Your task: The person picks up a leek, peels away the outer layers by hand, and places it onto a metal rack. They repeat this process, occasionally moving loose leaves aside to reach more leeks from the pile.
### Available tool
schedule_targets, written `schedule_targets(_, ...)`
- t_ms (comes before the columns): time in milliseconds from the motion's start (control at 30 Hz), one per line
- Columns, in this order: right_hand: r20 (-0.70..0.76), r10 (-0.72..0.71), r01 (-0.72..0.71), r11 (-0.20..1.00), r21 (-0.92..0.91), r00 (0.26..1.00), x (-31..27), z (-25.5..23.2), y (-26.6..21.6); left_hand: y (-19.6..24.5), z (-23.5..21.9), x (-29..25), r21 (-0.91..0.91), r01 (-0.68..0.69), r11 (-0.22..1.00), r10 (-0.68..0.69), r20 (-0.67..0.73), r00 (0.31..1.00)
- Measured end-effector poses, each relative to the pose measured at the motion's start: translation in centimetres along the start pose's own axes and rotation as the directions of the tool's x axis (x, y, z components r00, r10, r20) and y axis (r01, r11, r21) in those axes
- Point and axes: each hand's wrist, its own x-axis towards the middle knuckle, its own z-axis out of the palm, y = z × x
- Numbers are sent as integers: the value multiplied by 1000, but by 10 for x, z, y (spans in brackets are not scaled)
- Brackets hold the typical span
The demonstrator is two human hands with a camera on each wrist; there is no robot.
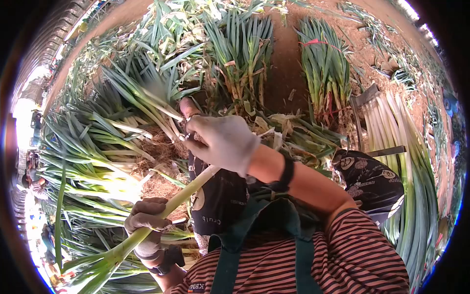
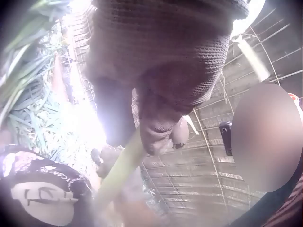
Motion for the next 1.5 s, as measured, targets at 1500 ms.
schedule_targets(1500, 475, -253, 407, 877, -255, 843, -49, -10, -6, 11, 18, 17, -121, 7, 993, 25, 265, 964)
